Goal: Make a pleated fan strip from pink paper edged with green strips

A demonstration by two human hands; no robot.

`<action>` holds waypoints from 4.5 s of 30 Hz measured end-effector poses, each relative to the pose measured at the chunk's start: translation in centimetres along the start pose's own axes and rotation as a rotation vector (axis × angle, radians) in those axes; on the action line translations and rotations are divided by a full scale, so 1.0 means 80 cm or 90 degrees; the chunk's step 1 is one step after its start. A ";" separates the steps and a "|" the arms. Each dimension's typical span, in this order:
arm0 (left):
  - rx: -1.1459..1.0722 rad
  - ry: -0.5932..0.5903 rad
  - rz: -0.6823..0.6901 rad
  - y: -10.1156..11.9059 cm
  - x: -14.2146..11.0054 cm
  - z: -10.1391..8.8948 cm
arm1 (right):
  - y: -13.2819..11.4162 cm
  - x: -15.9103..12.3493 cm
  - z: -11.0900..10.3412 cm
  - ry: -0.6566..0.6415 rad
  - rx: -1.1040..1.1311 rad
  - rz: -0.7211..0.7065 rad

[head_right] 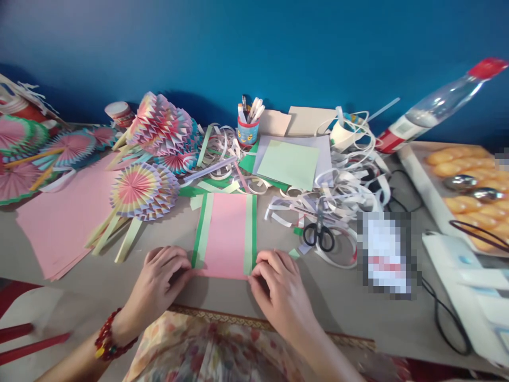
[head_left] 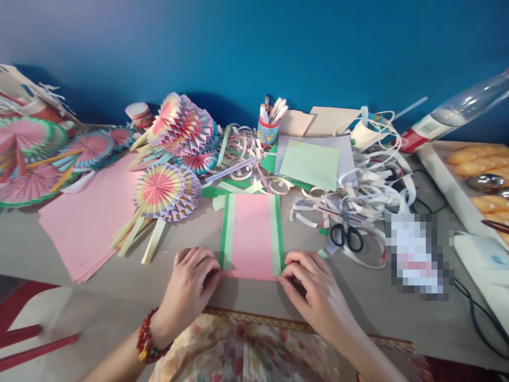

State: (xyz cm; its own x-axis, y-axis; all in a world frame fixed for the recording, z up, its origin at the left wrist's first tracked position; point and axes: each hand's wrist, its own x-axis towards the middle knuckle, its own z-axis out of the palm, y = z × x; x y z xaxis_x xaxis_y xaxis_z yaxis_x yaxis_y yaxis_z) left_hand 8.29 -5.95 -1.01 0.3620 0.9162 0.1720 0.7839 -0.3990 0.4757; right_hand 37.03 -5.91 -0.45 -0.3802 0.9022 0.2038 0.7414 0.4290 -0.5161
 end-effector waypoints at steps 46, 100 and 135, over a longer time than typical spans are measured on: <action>-0.033 -0.051 0.000 0.008 -0.005 -0.005 | 0.007 -0.007 0.002 -0.030 0.017 -0.017; -0.001 -0.009 -0.025 0.009 -0.002 0.002 | -0.011 -0.004 0.009 -0.004 -0.041 0.036; 0.086 -0.051 0.079 0.015 -0.011 0.007 | -0.004 -0.011 0.012 0.022 -0.081 -0.075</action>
State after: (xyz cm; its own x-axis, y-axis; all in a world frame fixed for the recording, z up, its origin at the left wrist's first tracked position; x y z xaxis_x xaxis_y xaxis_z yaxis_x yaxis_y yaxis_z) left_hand 9.23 -7.31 -1.09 0.4953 0.8556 0.1504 0.7890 -0.5155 0.3342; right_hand 36.59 -6.91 -1.31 -0.4509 0.8456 0.2858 0.7581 0.5318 -0.3774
